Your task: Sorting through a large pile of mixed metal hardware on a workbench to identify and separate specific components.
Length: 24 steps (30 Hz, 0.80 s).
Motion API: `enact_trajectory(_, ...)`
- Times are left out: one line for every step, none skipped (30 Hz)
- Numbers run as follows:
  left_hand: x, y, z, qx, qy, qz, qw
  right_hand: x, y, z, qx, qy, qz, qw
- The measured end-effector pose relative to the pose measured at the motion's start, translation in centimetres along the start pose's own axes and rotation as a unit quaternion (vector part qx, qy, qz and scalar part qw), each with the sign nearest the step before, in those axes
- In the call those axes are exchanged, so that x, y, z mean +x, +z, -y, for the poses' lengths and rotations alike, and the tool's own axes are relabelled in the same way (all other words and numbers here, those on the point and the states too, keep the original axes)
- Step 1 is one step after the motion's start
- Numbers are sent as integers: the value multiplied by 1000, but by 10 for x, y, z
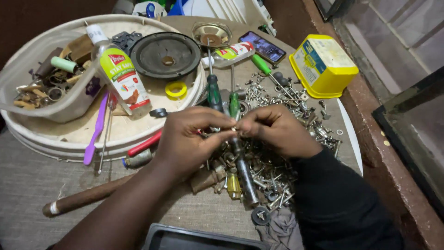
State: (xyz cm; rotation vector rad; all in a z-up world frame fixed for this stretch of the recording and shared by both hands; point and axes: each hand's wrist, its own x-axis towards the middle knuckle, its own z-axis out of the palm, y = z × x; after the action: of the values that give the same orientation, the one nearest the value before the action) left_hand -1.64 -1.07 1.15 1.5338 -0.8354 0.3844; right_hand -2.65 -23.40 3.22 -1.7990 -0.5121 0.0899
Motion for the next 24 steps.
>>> enact_trajectory(0,0,2,-3,-4,1,1000,0,-7,4,1,4,-1,1000)
enact_trajectory(0,1,5,-21,-33,-13,999,0,-14,8,-74,21,-36,996)
enact_trajectory(1,-1,7,-36,-62,-28,997,1,-20,12,-148,35,-68,986)
enact_trajectory(-1,-1,8,-37,-64,-27,997,-3,-29,0,-147,37,-68,986)
enact_trajectory(0,-1,9,-73,-97,-28,992,-7,-39,-11,-140,54,-116,982)
enact_trajectory(1,0,10,-109,-129,-29,985,-11,-51,-21,-133,70,-162,975)
enact_trajectory(-1,2,14,-112,-127,-27,985,-12,-58,-30,-134,70,-166,974)
enact_trajectory(-2,3,18,-141,-131,-29,981,-12,-66,-40,-138,85,-187,969)
enact_trajectory(-3,5,22,-169,-134,-31,976,-13,-73,-50,-141,98,-208,963)
enact_trajectory(-2,6,25,-170,-132,-28,976,-9,-74,-50,-142,98,-212,962)
enact_trajectory(-4,6,27,-192,-133,-28,972,-8,-73,-52,-148,87,-196,965)
enact_trajectory(-7,7,29,-213,-134,-29,967,-7,-71,-53,-155,76,-180,969)
enact_trajectory(-9,7,23,-213,-137,-27,967,-8,-66,-49,-152,79,-181,968)
enact_trajectory(-9,6,17,-243,-156,-17,957,-9,-61,-43,-145,68,-177,971)
enact_trajectory(-7,7,11,-273,-170,-7,947,-8,-60,-36,-141,55,-174,973)
enact_trajectory(-17,11,10,-274,-168,-5,947,-15,-56,-39,-142,53,-177,973)
enact_trajectory(-13,9,13,-268,-193,-1,944,-10,-58,-38,-186,78,-180,963)
enact_trajectory(-10,7,17,-261,-218,2,940,-4,-58,-38,-229,103,-185,950)
enact_trajectory(-4,6,18,-258,-208,4,943,0,-59,-37,-231,94,-189,950)
enact_trajectory(0,6,20,-262,-193,2,946,3,-59,-37,-208,78,-190,957)
enact_trajectory(-5,7,19,-270,-193,-1,943,-3,-55,-40,-179,77,-186,963)
enact_trajectory(-6,7,17,-272,-199,0,942,-6,-55,-38,-178,84,-186,963)
enact_trajectory(-5,6,16,-244,-194,2,950,-6,-55,-35,-159,83,-192,965)
enact_trajectory(-4,5,14,-215,-189,5,958,-7,-56,-32,-140,82,-197,967)
